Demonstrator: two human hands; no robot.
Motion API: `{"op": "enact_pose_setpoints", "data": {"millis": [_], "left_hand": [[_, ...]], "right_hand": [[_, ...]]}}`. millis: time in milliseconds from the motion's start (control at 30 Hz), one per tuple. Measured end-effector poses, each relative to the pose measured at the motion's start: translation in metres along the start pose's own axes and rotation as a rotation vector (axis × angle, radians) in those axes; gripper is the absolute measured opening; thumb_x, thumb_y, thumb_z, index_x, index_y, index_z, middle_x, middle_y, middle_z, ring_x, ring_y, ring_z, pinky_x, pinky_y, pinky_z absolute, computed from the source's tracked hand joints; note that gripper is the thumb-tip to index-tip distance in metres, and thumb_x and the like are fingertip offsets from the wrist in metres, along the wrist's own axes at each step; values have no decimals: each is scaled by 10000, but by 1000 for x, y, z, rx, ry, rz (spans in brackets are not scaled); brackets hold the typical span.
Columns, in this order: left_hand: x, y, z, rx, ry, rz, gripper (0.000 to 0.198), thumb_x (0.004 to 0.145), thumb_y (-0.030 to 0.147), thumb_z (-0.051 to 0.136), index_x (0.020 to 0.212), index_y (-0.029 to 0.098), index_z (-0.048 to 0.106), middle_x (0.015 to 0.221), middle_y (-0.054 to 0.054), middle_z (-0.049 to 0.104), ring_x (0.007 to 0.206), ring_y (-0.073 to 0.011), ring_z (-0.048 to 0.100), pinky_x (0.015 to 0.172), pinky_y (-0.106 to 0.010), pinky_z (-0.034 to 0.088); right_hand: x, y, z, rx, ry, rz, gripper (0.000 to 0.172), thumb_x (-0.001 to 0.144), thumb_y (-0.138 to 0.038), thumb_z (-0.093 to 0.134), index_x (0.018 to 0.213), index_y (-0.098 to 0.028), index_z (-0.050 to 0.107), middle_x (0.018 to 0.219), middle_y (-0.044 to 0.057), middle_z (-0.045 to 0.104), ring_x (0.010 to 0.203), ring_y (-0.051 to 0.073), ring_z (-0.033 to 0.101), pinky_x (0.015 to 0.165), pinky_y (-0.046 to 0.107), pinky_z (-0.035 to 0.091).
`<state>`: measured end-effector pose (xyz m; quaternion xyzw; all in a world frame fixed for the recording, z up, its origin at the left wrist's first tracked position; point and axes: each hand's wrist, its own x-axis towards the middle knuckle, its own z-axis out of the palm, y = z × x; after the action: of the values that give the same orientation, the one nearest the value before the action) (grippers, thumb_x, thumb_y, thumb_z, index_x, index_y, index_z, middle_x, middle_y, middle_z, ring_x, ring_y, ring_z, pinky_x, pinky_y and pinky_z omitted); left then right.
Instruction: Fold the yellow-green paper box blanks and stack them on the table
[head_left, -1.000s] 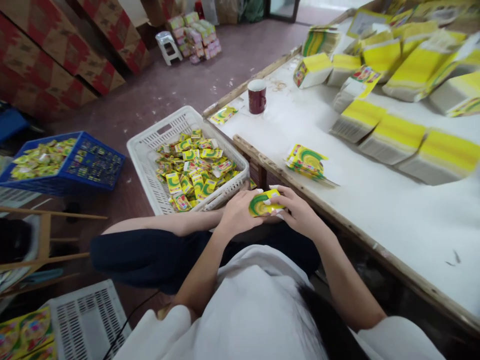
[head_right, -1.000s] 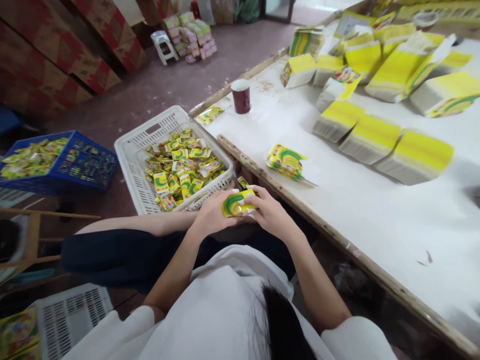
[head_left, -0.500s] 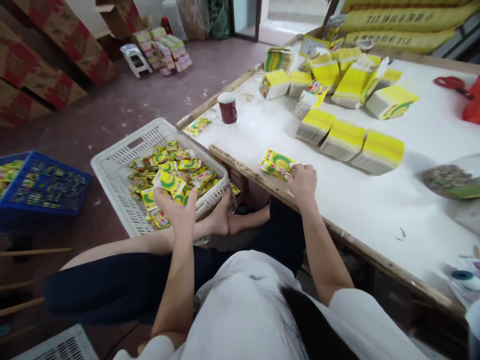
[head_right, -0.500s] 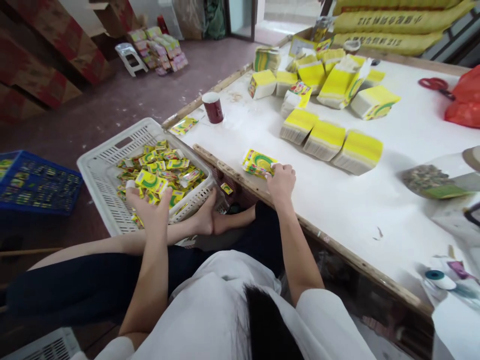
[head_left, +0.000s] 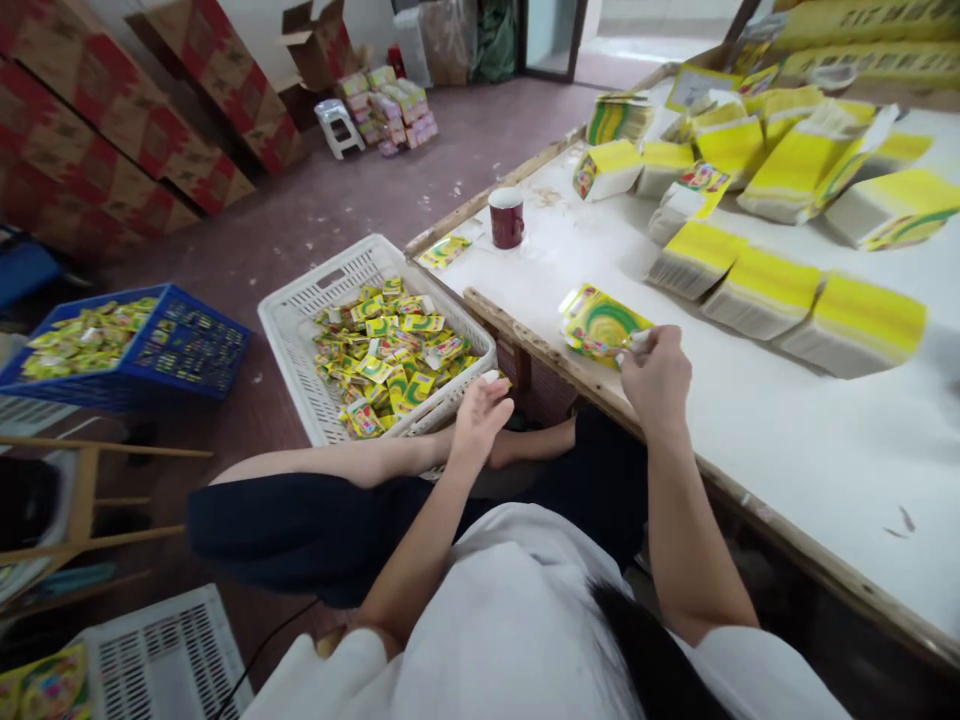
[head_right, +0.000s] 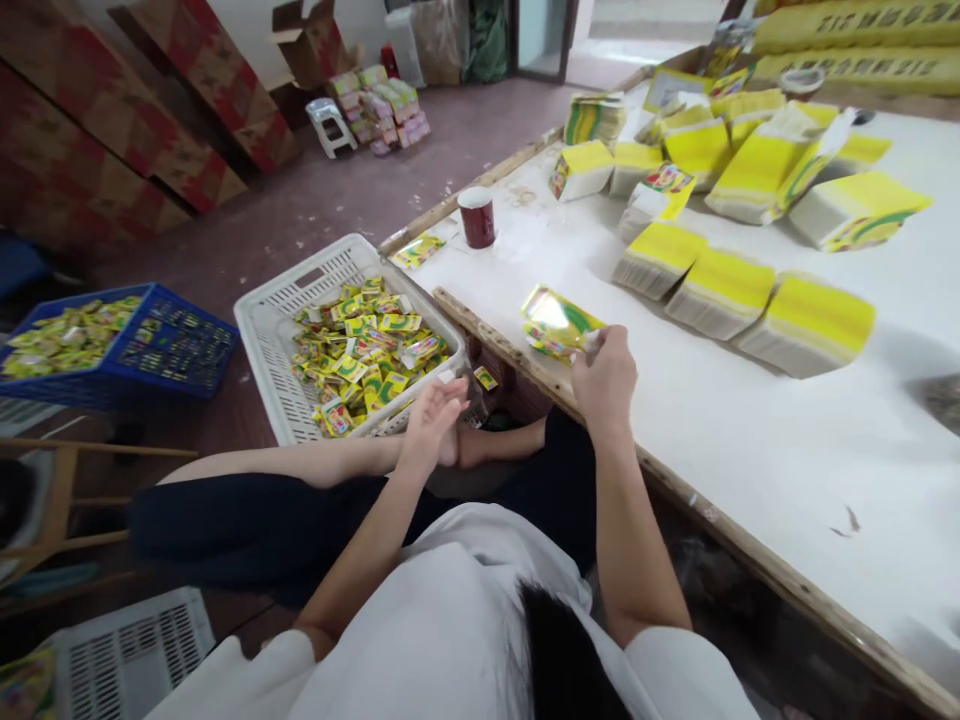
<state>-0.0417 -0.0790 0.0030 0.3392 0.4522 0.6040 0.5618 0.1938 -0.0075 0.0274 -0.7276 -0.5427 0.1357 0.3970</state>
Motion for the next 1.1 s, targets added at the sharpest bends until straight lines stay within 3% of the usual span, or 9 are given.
{"op": "enact_pose_setpoints", "data": {"millis": [133,200,267,367,500,633,767,1000,1100], "left_hand": [[2,2,21,-299,-30,-2,608,713,605,759,1149,208,612,1277,-134,651,1269,-306,584,1060,-448,476],[4,9,28,-345,9,11,598,760,697,636,1047,174,656,1121,-140,702,1193,-315,631,1019,-439,515],[5,18,31,-400,92,34,570,797,702,571,949,162,672,942,-113,712,1062,-298,686,963,-421,552],[7,24,28,-327,285,80,575,840,716,502,928,175,673,863,-75,701,947,-246,710,906,-375,579],[3,8,19,-146,426,86,565,848,706,553,1012,181,686,966,-83,734,995,-231,713,888,-330,581],[-6,-14,12,-8,420,103,493,808,626,674,950,156,715,958,-115,760,1009,-271,722,866,-334,595],[-11,-20,9,76,369,110,462,792,620,681,861,166,730,920,-124,771,1029,-299,723,903,-371,597],[-15,-17,9,156,442,103,442,833,601,637,836,168,721,867,-123,764,1080,-306,704,959,-390,572],[-14,-12,10,130,432,70,529,894,651,522,909,162,721,895,-119,762,1100,-301,697,939,-393,578]], "right_hand": [[-59,-41,12,319,-440,-258,154,724,-220,612,813,-228,487,720,-19,534,650,155,492,650,287,408],[-88,-56,23,527,-615,-249,143,775,-258,617,798,-228,480,706,-33,523,640,135,484,617,256,401],[-109,-65,33,719,-664,-180,173,799,-297,630,807,-229,471,720,-41,515,646,123,482,611,241,409],[-123,-70,41,814,-649,-141,173,790,-299,648,841,-224,501,788,-23,546,702,129,510,654,245,443],[-120,-68,40,617,-572,-198,129,749,-238,631,794,-224,511,769,-13,567,698,146,526,649,257,444],[-117,-67,31,339,-396,-286,99,752,-185,596,763,-228,508,794,11,588,722,170,544,684,286,436],[-119,-67,28,241,-351,-307,83,774,-182,575,766,-230,508,796,19,593,725,180,548,678,292,426],[-117,-63,37,493,-353,-170,307,745,-280,694,650,-238,405,593,-75,437,544,114,407,521,237,347],[-118,-65,35,579,-329,-215,261,740,-231,700,656,-226,452,652,-58,489,593,114,447,568,239,389]]}}
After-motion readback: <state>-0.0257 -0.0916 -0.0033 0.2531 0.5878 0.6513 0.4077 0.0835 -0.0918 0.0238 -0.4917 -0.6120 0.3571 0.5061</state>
